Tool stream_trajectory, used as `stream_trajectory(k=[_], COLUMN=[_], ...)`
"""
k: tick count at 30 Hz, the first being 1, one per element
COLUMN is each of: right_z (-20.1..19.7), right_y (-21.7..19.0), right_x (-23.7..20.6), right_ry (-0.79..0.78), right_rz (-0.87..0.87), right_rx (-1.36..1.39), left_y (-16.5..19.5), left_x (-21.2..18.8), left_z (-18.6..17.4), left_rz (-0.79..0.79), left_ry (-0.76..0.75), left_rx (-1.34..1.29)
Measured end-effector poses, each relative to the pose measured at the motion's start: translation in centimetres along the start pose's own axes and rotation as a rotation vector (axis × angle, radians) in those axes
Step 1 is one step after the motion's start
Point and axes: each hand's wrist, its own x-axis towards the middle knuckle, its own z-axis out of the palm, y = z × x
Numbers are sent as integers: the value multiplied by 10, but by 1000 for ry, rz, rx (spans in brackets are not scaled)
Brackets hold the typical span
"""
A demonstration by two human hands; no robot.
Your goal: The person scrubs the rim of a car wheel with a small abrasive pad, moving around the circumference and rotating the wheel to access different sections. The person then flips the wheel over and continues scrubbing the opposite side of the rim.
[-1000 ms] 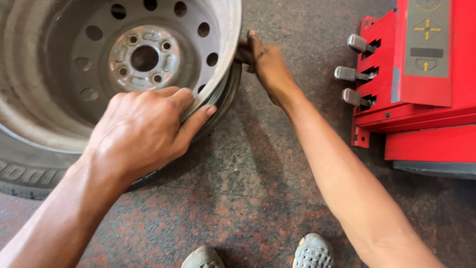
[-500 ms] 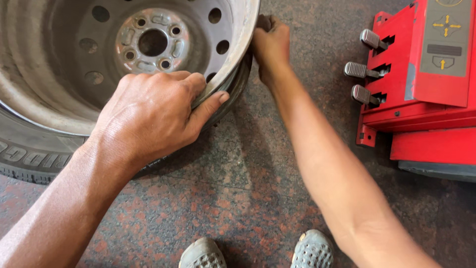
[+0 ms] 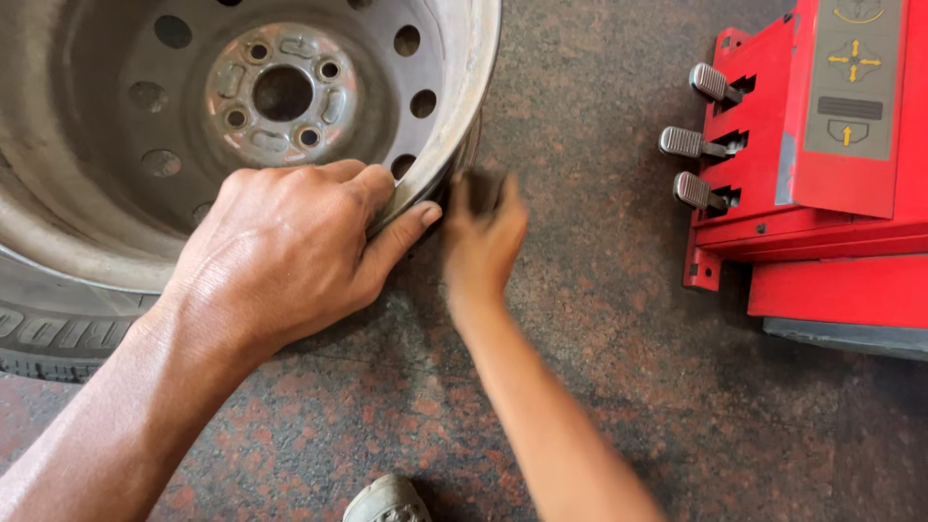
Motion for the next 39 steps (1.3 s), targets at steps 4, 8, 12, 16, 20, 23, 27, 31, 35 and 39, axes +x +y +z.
stream_trajectory(k=[4,8,12,16,20,23,27,31,35,39], right_z=[5,0,-6,-2,-36,-53,-53,-53,-56,-53], right_y=[2,7,1,-6,-34,-37,-30,-24,-26,-31], right_x=[23,28,-10,71,91,72,56,34,36,48], right_ry=[3,94,-17,-78,-480,-574,-471,-452,-524,-584], right_rz=[215,-227,40,199,70,-539,-774,-804,-797,-690], right_rx=[110,-379,18,-126,-255,-457,-561,-616,-669,-692], left_y=[0,0,-1,-2,-3,-3,-3,-3,-2,-2], left_x=[1,1,1,0,-1,-1,-3,-2,-1,1], left_z=[1,1,1,-1,-2,-2,-1,0,0,0], left_rz=[-31,-23,-40,-7,-1,-4,34,-13,-3,-180], left_ry=[-50,-42,-63,-21,-7,-3,77,0,11,-232], left_rx=[7,2,-10,6,-11,18,-9,14,2,29])
